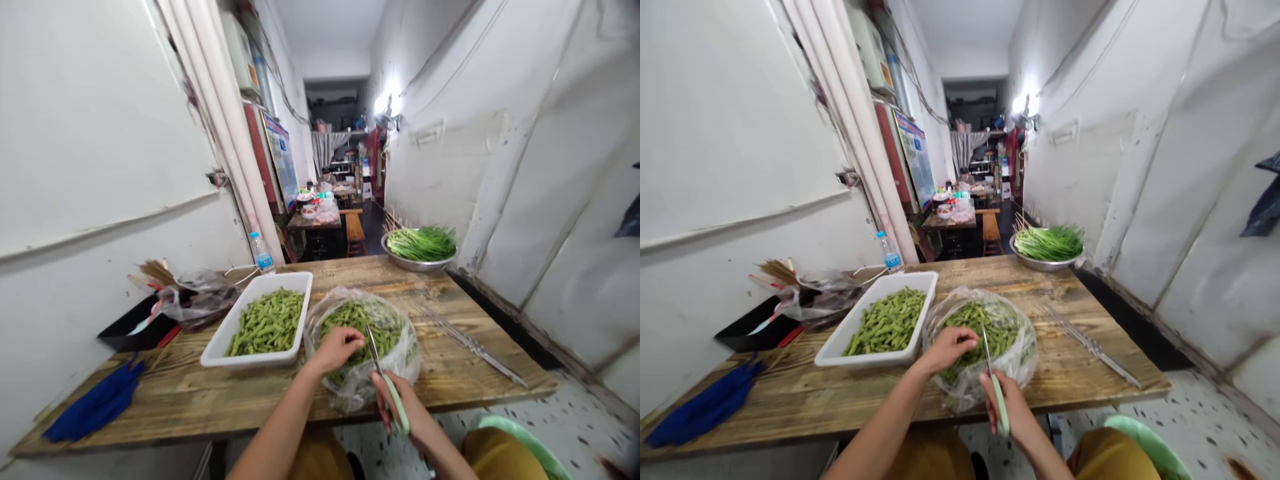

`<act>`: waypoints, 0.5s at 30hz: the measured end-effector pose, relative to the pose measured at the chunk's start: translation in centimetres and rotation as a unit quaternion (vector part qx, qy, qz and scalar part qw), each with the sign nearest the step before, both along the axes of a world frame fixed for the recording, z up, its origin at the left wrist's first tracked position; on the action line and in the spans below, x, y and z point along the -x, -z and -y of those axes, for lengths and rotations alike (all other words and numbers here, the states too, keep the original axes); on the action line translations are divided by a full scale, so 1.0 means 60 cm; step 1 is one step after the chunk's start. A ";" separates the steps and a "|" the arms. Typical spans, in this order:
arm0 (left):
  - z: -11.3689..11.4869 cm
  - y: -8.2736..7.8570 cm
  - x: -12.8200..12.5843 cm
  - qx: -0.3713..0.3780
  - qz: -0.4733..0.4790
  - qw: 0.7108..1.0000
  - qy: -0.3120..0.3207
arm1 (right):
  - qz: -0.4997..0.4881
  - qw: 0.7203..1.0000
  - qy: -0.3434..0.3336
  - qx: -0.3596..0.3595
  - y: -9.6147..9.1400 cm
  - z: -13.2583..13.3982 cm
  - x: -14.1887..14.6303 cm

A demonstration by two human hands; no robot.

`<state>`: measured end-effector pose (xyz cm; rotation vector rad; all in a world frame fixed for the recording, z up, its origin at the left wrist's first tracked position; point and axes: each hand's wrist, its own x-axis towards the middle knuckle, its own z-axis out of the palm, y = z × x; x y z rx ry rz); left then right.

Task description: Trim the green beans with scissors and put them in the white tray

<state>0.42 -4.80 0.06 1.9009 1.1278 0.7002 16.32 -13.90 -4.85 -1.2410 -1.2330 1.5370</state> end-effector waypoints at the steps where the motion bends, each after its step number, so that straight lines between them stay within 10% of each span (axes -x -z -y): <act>1: 0.003 0.001 -0.001 0.005 -0.004 1.000 0.002 | -0.003 1.000 0.006 0.001 0.003 -0.001 0.002; 15: 0.016 -0.001 0.011 0.047 0.071 0.996 -0.005 | 0.027 0.999 0.015 -0.034 0.000 0.011 -0.021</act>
